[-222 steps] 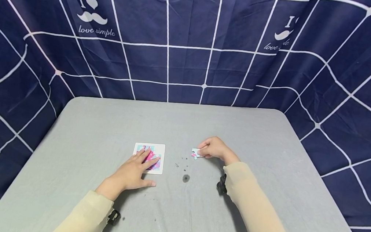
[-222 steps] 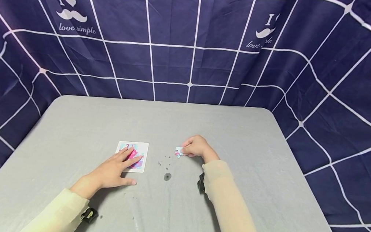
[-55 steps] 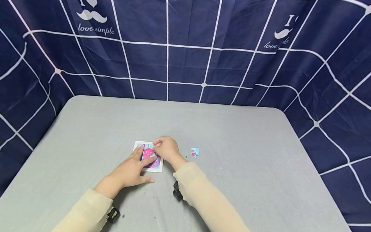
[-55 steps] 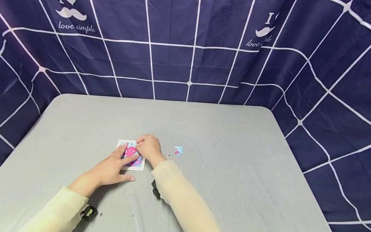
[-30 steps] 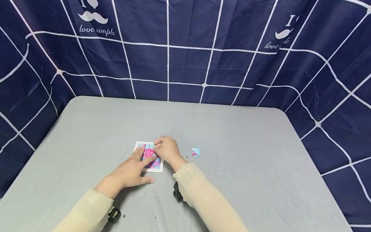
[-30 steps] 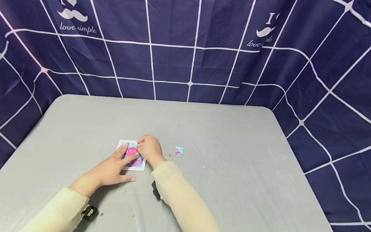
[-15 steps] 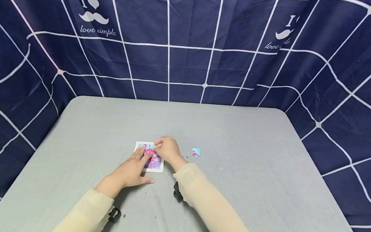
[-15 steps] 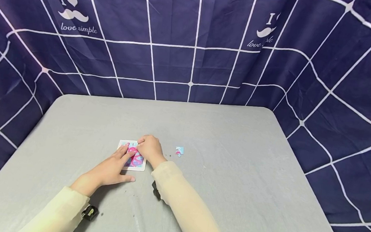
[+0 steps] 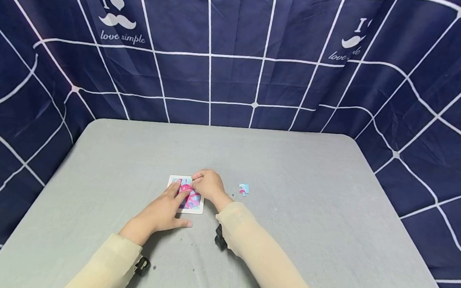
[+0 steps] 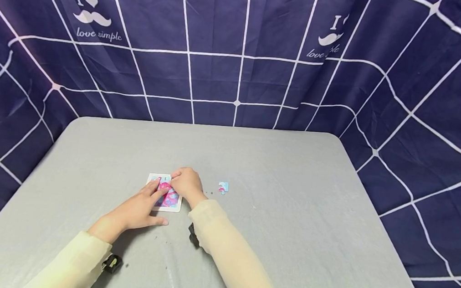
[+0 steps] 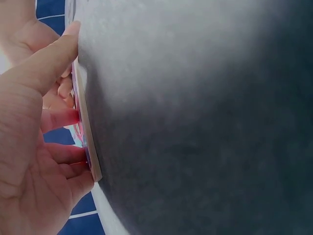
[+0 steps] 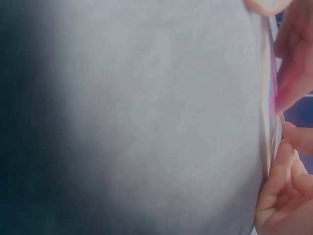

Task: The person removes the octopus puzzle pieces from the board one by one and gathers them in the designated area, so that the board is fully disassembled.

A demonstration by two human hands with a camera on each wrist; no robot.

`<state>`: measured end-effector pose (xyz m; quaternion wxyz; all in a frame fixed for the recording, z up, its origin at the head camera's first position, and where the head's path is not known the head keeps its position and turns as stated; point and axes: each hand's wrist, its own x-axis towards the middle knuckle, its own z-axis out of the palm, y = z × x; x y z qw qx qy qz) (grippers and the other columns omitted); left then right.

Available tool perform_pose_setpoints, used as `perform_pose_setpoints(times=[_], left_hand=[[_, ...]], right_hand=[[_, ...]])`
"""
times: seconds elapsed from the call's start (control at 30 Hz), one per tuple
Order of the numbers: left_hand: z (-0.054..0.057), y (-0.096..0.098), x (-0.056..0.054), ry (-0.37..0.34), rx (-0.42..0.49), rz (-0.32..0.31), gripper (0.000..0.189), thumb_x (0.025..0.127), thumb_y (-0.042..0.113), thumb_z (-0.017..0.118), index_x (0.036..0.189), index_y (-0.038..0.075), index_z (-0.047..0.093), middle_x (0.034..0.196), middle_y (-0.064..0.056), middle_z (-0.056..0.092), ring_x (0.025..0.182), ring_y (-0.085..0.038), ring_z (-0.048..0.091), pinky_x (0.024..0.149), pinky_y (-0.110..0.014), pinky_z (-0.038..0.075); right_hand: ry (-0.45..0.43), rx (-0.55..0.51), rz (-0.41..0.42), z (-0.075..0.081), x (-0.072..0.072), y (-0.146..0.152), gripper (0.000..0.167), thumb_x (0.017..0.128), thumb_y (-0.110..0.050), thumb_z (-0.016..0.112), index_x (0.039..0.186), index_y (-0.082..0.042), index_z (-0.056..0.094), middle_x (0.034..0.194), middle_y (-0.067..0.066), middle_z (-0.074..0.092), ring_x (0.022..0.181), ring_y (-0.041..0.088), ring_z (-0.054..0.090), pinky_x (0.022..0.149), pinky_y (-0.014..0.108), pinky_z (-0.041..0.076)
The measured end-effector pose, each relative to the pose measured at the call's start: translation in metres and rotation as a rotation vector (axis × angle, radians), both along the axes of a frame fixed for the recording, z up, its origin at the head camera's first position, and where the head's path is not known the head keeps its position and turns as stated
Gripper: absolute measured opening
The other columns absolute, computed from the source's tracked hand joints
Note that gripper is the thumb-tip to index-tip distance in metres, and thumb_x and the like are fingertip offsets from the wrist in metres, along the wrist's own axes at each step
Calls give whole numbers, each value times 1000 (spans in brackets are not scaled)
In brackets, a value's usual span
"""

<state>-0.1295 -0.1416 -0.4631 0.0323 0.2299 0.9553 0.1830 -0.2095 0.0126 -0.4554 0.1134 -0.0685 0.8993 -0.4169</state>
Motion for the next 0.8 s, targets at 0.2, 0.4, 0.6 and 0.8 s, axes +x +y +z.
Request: perform_pose_setpoints(times=[0.2, 0.4, 0.6, 0.8], left_hand=[[0, 1, 0, -13, -5, 9, 92, 73, 48, 79, 138, -5, 42, 142, -39, 27, 133, -49, 26, 105, -53, 30], [1, 1, 0, -31, -5, 16, 93, 73, 48, 78, 140, -4, 41, 143, -39, 25, 134, -49, 25, 105, -53, 29], [0, 1, 0, -24, -1, 15, 93, 73, 49, 79, 140, -4, 41, 142, -39, 26, 133, -49, 25, 104, -53, 30], [-1, 1, 0, -29, -3, 23, 92, 72, 49, 79, 139, -3, 43, 143, -38, 27, 134, -48, 25, 105, -53, 29]], right_hand=[[-58, -132, 1, 0, -2, 6, 16, 80, -6, 71, 96, -6, 72, 78, 0, 70, 68, 11, 63, 63, 26, 49], [-94, -163, 10, 6, -4, 13, 17, 80, -8, 71, 96, -6, 73, 81, 1, 70, 75, 14, 62, 70, 29, 49], [-155, -218, 9, 11, -5, 23, 16, 83, -9, 71, 97, -4, 73, 82, 3, 66, 74, 15, 61, 66, 28, 52], [-183, -270, 4, 12, -8, 33, 16, 84, -8, 69, 99, -2, 72, 84, 5, 66, 76, 14, 63, 70, 27, 54]])
